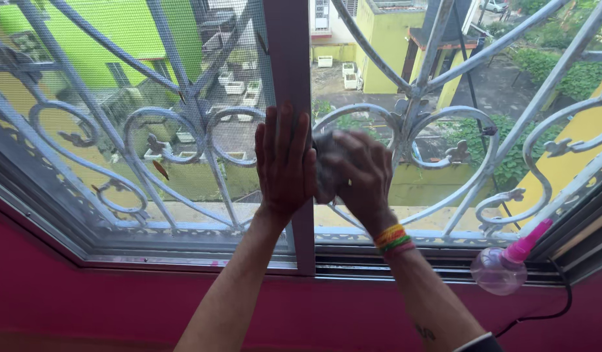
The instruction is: The person wipes the glass panes and metal frame of a window using a cloth and a spray bottle.
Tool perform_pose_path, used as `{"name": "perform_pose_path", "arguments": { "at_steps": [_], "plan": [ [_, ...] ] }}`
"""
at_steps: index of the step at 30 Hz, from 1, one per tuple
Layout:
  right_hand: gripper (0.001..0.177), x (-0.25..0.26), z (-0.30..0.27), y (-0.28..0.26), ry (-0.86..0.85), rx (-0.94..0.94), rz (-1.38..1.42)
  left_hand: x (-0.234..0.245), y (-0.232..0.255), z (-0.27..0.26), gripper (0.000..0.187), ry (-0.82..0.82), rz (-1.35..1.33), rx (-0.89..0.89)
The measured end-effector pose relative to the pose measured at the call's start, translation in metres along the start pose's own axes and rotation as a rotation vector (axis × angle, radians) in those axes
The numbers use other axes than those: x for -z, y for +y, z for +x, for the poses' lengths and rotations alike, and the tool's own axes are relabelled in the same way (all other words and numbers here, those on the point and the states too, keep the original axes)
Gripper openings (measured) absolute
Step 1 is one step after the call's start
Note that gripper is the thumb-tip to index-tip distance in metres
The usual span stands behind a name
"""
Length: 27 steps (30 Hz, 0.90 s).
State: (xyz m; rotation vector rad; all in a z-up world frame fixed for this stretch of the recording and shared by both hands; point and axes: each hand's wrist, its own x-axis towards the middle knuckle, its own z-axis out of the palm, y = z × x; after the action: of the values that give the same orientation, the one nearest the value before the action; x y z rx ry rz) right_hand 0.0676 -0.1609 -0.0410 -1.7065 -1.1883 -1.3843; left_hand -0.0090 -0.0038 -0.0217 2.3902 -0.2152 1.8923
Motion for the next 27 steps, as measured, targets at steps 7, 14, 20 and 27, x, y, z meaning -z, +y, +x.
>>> {"name": "perform_pose_path", "arguments": {
  "at_steps": [7,14,20,27],
  "plan": [
    [0.035,-0.001,-0.038,-0.018,-0.155,-0.056,0.024,0.003,0.001,0.000,0.050,-0.021,0.013,-0.012],
    [0.036,-0.003,-0.005,-0.006,-0.017,-0.117,0.005,0.001,-0.001,-0.002,0.050,-0.032,0.027,-0.007],
    [0.040,0.000,-0.036,-0.020,-0.140,-0.087,0.002,0.003,0.001,-0.005,0.051,-0.075,0.002,0.000],
    [0.034,-0.005,-0.017,-0.005,-0.076,-0.090,0.007,-0.002,0.001,-0.035,0.053,-0.112,-0.018,0.012]
  ]
}}
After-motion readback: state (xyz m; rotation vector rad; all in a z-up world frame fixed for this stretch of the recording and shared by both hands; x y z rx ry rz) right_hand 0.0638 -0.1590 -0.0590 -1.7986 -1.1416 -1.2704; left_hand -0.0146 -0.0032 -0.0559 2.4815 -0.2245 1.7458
